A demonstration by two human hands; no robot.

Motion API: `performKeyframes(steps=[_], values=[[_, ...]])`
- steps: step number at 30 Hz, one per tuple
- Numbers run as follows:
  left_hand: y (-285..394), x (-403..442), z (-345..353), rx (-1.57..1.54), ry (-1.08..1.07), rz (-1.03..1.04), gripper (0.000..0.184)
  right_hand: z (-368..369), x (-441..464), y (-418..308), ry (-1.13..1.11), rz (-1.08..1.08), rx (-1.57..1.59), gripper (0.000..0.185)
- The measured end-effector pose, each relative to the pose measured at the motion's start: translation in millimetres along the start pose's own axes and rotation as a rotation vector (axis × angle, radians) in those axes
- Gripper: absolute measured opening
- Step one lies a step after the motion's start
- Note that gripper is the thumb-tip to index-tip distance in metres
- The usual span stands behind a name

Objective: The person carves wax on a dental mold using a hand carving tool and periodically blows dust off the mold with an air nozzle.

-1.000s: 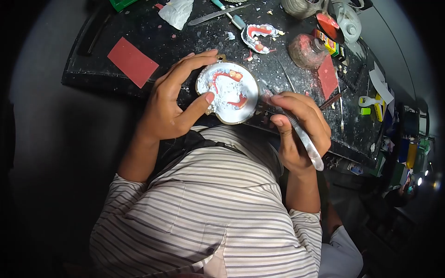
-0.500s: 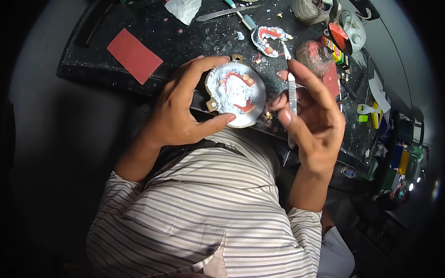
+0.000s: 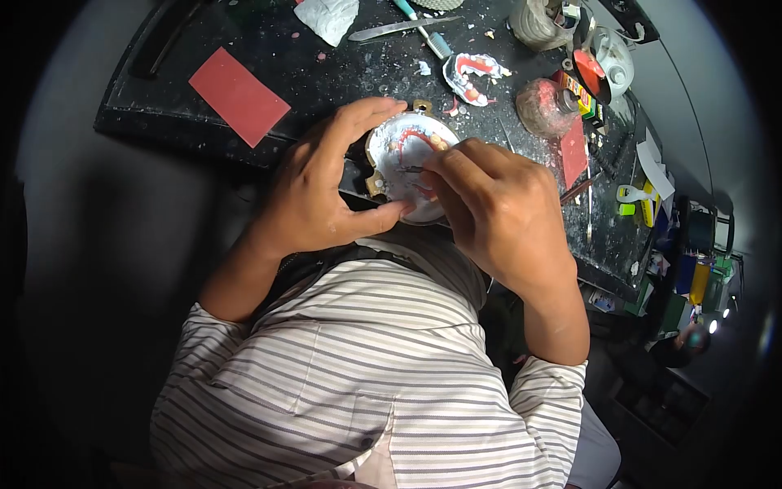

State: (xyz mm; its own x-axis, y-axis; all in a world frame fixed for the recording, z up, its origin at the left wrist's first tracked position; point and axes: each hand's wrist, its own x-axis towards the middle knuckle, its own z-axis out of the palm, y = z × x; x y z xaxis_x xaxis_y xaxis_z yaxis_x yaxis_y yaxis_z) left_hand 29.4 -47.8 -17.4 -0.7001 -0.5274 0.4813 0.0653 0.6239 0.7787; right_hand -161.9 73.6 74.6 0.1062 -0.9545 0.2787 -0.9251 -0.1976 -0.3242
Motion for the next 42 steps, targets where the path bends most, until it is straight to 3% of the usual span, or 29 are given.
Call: performKeyframes(steps=[6, 12, 24, 33, 42], values=[[-2, 0, 0, 0.018, -0.011, 0.012, 0.091, -1, 3, -7, -0.044, -0.057, -0.162, 0.013], [-4, -1, 3, 0.019, 0.005, 0.028, 0.091, 1, 0, -5, -0.083, -0.006, -0.127, 0.021], [-2, -2, 3, 0.043, 0.003, -0.010, 0.098, 18, -5, -3, 0.110, -0.013, -0.081, 0.016], [-2, -3, 3, 0.054, 0.013, -0.021, 0.100, 14, -5, -17, 0.014, 0.044, -0.177, 0.012], [-3, -3, 4, 0.071, 0.022, 0.003, 0.098, 25, -8, -27, 0.002, 0.050, -0.296, 0.033]])
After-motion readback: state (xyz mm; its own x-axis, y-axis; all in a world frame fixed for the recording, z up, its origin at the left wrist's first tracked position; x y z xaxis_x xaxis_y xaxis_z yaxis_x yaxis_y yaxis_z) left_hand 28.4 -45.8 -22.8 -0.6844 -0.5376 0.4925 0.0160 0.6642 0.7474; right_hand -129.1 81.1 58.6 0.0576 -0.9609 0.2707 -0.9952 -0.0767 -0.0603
